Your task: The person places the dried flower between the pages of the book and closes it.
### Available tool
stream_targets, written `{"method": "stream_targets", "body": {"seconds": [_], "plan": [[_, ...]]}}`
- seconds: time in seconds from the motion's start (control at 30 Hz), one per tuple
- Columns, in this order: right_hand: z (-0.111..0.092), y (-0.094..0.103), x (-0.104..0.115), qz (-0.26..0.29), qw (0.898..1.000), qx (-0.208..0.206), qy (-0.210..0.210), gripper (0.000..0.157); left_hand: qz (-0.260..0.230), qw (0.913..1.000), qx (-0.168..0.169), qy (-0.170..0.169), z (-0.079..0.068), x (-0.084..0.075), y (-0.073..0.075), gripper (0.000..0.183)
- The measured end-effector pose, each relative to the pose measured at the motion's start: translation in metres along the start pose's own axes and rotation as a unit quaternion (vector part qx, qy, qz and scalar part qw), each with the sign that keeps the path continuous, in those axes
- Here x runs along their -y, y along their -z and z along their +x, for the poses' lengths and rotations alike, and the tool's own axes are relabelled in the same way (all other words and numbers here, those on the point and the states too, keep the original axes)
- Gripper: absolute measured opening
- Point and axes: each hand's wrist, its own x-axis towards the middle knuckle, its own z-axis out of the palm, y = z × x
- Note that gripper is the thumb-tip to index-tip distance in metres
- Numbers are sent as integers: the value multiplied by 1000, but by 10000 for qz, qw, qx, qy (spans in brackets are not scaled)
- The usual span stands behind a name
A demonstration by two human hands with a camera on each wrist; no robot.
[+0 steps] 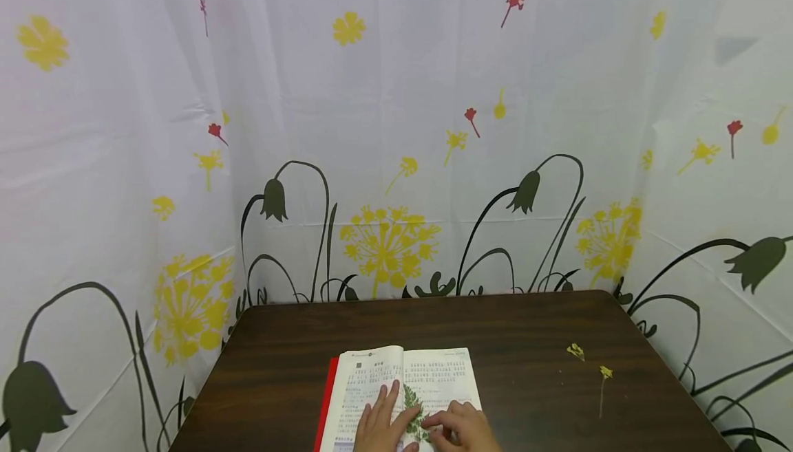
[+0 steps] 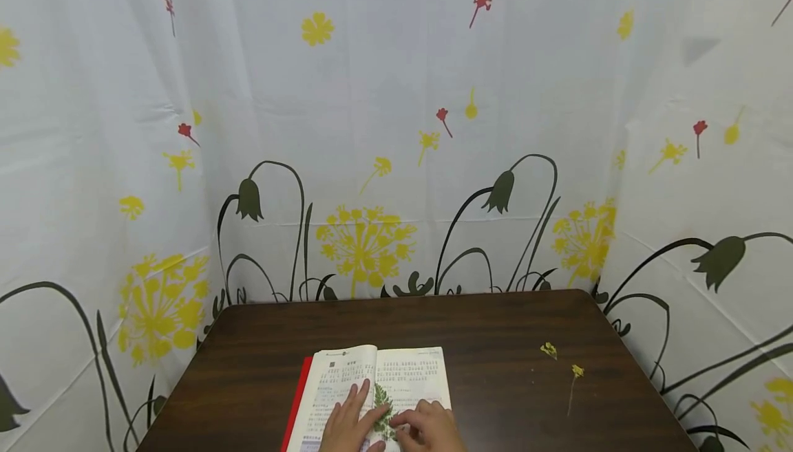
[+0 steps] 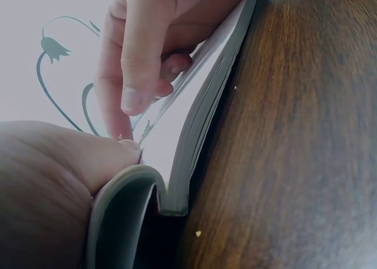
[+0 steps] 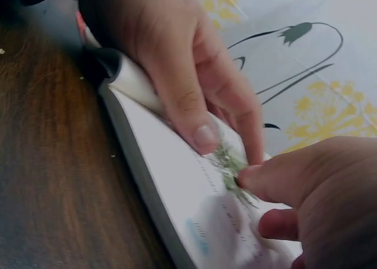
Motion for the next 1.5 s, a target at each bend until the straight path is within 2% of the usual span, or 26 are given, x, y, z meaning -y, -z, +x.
{"method": "stream_targets", "body": {"seconds": [0.17,0.27,0.47,0.6,0.87,1.03,1.2,1.33,1.4,1.5], "plan": [[2,9,2,165,9988,454,35,27,20,9999,122,44,0,1,1,63],[2,11,0,180,9974,695,-10,25,101,9999,4,14,0,2,-1,64],[4,8,3,-237,9988,418,-30,27,305,9993,-196,55,-3,2,-6,63],[3,7,2,-343,9989,295,-90,29,305,9994,-155,69,-3,2,-6,66],[0,4,-9,35,9976,683,69,26,332,9993,69,159,-3,-1,-1,82],[-1,2,-10,262,9987,417,102,26,327,9993,23,151,-2,-1,-3,79],[-5,1,-11,155,9986,506,19,25,190,9998,13,53,-2,1,-5,65],[-3,3,-13,151,9989,299,322,26,268,9996,-3,-28,-1,2,-6,62],[-3,5,-12,34,9986,103,516,25,316,9995,-30,-55,0,3,-7,62],[-3,9,-11,-293,9985,-84,447,34,362,9993,-88,-36,0,4,-7,62]]}}
